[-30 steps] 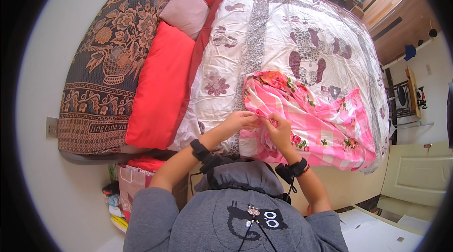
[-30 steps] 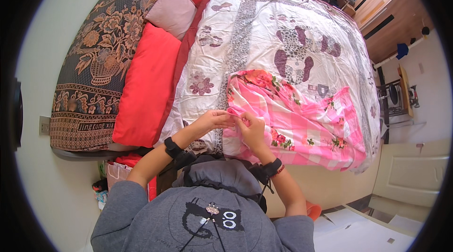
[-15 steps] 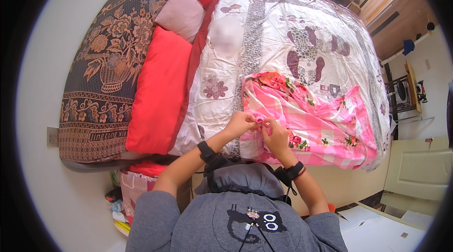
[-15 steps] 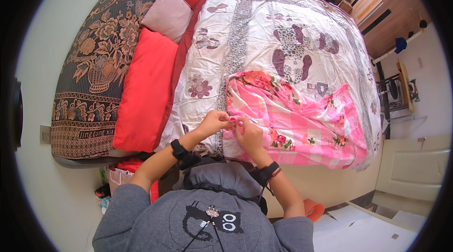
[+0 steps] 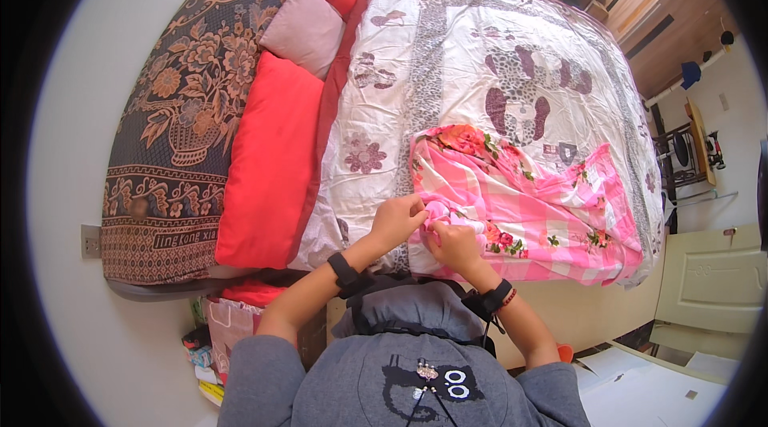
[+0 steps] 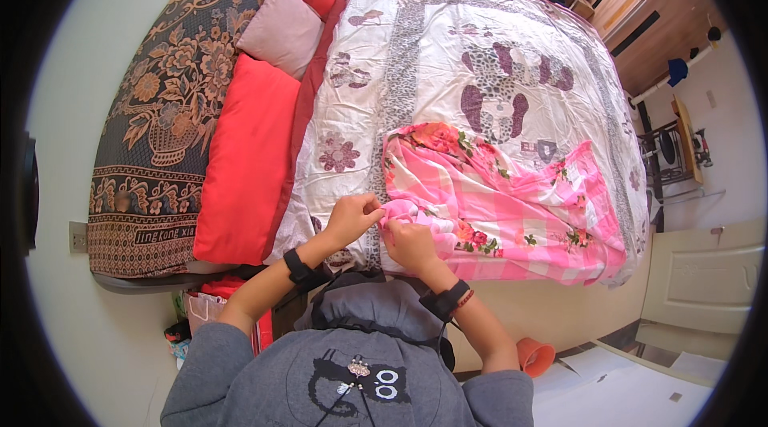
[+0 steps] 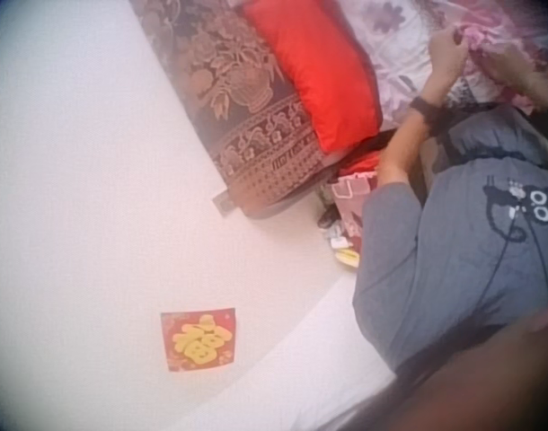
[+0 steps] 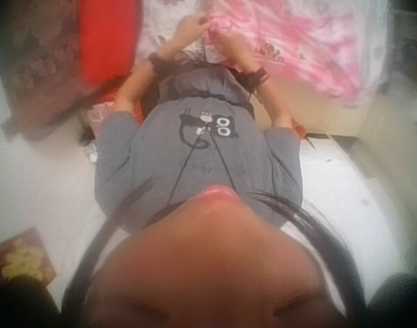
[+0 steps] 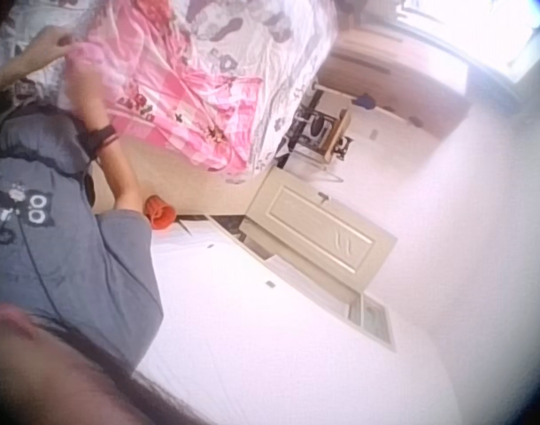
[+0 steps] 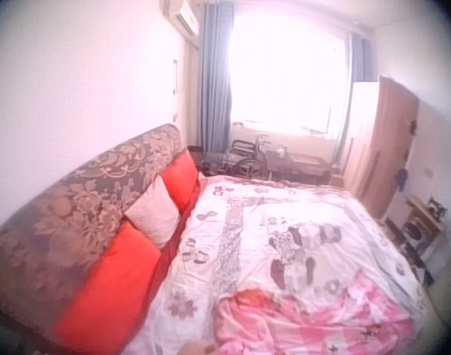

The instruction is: The person folds a pink floral garment on a bed by laying it flat, folding the sides and bottom inward, and smoothing it by hand before placing the finished rectangle on a nightstand.

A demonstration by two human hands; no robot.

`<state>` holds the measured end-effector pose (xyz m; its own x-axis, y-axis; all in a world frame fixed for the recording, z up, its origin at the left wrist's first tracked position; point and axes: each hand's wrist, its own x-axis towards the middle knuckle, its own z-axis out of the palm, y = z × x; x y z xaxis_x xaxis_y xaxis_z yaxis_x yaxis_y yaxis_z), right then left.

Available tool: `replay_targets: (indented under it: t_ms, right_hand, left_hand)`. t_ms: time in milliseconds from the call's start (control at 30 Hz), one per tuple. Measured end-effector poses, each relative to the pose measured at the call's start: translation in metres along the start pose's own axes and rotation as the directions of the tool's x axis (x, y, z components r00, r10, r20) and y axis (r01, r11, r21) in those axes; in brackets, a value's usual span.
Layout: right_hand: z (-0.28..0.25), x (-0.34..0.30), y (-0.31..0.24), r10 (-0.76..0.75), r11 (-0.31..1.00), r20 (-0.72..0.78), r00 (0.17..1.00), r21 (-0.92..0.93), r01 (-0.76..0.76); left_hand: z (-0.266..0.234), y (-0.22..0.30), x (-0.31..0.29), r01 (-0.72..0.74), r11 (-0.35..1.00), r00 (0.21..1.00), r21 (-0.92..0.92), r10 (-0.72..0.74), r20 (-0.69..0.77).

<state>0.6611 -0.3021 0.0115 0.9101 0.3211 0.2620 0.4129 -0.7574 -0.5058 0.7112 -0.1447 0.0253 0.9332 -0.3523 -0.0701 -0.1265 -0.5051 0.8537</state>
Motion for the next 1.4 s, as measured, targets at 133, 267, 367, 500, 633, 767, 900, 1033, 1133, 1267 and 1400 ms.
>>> replay_targets:
  t_ms: [133, 267, 367, 500, 633, 767, 900, 1033, 1133, 1267, 1400]
  right_hand:
    - [0.011, 0.000, -0.003, 0.022, 1.000, 0.063, 0.998, -0.017, -0.021]
    - [0.011, 0.000, 0.000, 0.142, 0.988, 0.033, 0.989, -0.070, -0.140]
    - [0.003, 0.000, -0.002, 0.188, 0.980, -0.019, 0.982, -0.063, -0.189]
    - [0.004, -0.006, -0.010, 0.093, 0.995, -0.036, 0.995, 0.024, -0.092]
    - [0.010, -0.009, 0.000, 0.199, 0.980, -0.045, 0.979, -0.002, -0.199]
    - [-0.005, -0.004, 0.002, 0.121, 0.992, 0.113, 0.986, -0.045, -0.116]
    - [-0.009, 0.000, -0.003, 0.182, 0.983, 0.036, 0.983, -0.012, -0.181]
    - [-0.004, -0.005, 0.002, 0.225, 0.973, -0.059, 0.973, 0.076, -0.220]
    - [-0.004, -0.009, 0.002, 0.286, 0.954, -0.046, 0.957, 0.113, -0.279]
    - [0.001, -0.012, 0.012, 0.170, 0.982, -0.064, 0.983, 0.100, -0.163]
    - [-0.003, -0.008, 0.008, 0.208, 0.977, 0.000, 0.978, 0.040, -0.207]
  left_hand:
    - [0.004, 0.007, -0.003, -0.072, 0.992, 0.996, 0.100, 0.077, -0.041]
    - [0.006, 0.007, -0.010, -0.219, 0.957, 0.975, 0.191, 0.219, 0.023]
    - [0.004, 0.005, -0.007, -0.240, 0.916, 0.968, 0.321, 0.251, 0.009]
    - [0.007, 0.005, -0.007, -0.281, 0.919, 0.956, 0.276, 0.294, -0.006]
    - [0.009, 0.010, -0.007, -0.423, 0.831, 0.899, 0.362, 0.435, 0.052]
    - [0.011, 0.009, -0.008, -0.447, 0.818, 0.883, 0.362, 0.469, 0.029]
    - [0.015, 0.006, -0.005, -0.367, 0.878, 0.926, 0.307, 0.376, 0.034]
    - [0.016, 0.002, -0.003, -0.257, 0.962, 0.966, 0.095, 0.253, 0.048]
    - [0.016, -0.004, -0.005, -0.206, 0.978, 0.975, 0.022, 0.203, 0.086]
    - [0.016, -0.002, -0.004, -0.218, 0.975, 0.970, -0.040, 0.221, 0.101]
    - [0.021, -0.006, -0.002, -0.172, 0.978, 0.980, -0.122, 0.182, 0.084]
